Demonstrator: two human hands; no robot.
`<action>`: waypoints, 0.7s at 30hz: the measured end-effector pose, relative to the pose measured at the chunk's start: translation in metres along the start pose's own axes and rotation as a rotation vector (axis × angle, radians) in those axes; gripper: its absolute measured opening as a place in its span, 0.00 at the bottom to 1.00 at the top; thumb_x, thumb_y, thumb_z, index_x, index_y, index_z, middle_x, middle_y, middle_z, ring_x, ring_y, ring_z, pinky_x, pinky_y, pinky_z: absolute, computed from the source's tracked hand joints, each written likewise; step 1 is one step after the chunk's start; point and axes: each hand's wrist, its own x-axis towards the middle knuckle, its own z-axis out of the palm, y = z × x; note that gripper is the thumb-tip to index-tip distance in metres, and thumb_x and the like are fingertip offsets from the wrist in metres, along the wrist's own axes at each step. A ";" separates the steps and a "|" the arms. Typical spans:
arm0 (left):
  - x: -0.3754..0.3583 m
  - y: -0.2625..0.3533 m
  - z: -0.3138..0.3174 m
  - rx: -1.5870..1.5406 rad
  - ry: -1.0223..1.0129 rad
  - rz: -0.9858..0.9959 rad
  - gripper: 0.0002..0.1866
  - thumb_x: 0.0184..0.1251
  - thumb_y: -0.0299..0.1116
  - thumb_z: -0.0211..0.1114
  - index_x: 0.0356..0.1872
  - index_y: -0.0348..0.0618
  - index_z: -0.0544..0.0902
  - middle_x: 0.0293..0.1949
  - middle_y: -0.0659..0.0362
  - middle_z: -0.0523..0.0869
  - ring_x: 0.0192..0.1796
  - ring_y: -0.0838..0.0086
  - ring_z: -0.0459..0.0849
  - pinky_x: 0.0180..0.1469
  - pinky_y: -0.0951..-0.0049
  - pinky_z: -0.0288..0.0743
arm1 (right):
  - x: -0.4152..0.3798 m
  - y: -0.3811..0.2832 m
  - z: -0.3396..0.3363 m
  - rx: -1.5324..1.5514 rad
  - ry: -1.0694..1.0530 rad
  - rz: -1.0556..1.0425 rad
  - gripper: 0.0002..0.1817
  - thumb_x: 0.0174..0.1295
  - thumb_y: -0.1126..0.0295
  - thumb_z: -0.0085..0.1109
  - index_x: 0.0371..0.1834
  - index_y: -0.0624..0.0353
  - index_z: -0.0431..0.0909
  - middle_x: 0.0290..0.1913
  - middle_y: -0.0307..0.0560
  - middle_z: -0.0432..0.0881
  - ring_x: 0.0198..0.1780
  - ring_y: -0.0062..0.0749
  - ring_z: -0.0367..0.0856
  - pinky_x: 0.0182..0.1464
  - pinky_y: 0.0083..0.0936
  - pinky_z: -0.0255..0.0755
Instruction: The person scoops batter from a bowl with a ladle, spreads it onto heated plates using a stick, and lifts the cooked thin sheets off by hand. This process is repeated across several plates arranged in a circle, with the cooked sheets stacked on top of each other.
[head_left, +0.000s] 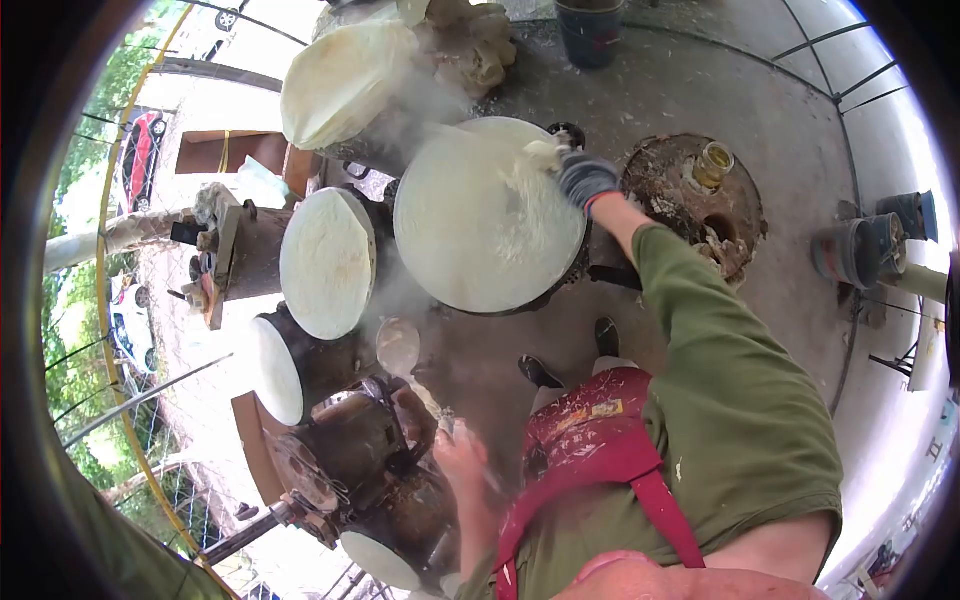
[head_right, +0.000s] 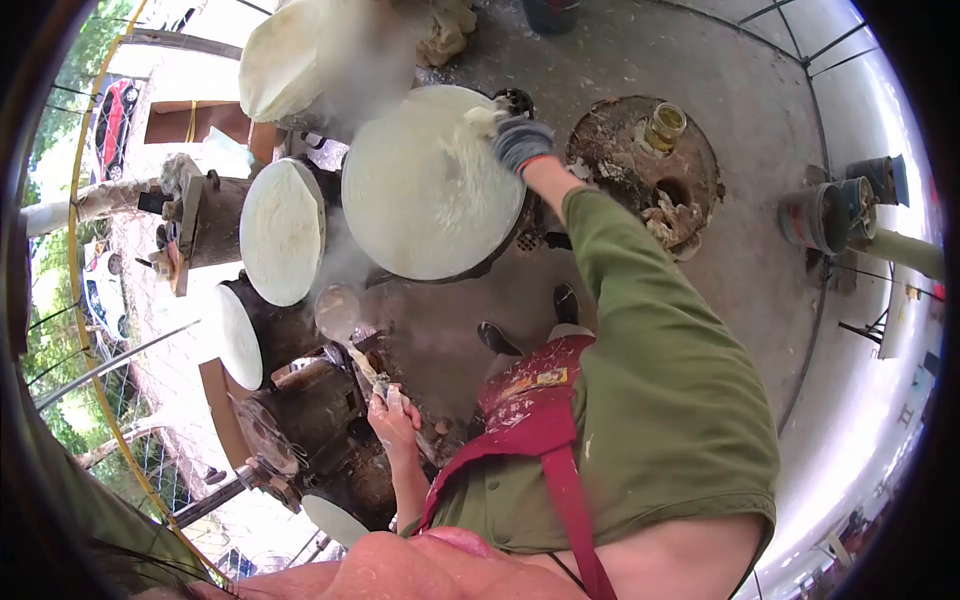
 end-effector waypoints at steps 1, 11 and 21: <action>0.000 0.003 0.002 -0.010 -0.011 0.003 0.07 0.68 0.28 0.48 0.37 0.34 0.71 0.15 0.64 0.64 0.10 0.81 0.61 0.11 0.80 0.54 | -0.015 -0.015 0.002 0.072 0.113 -0.186 0.22 0.60 0.50 0.48 0.46 0.57 0.74 0.40 0.60 0.79 0.41 0.52 0.79 0.40 0.40 0.72; 0.003 0.019 0.019 -0.076 -0.064 0.011 0.07 0.68 0.29 0.49 0.36 0.35 0.71 0.15 0.64 0.63 0.10 0.81 0.60 0.10 0.80 0.53 | -0.226 0.053 -0.027 1.053 -0.505 0.649 0.16 0.61 0.53 0.54 0.40 0.54 0.77 0.27 0.38 0.80 0.23 0.20 0.74 0.24 0.20 0.68; 0.086 0.065 0.067 -0.129 -0.392 0.174 0.10 0.67 0.32 0.50 0.33 0.33 0.72 0.16 0.64 0.65 0.11 0.80 0.62 0.12 0.79 0.54 | -0.196 0.058 -0.041 0.816 -0.590 0.408 0.17 0.62 0.56 0.53 0.52 0.48 0.77 0.19 0.32 0.74 0.17 0.17 0.69 0.21 0.19 0.66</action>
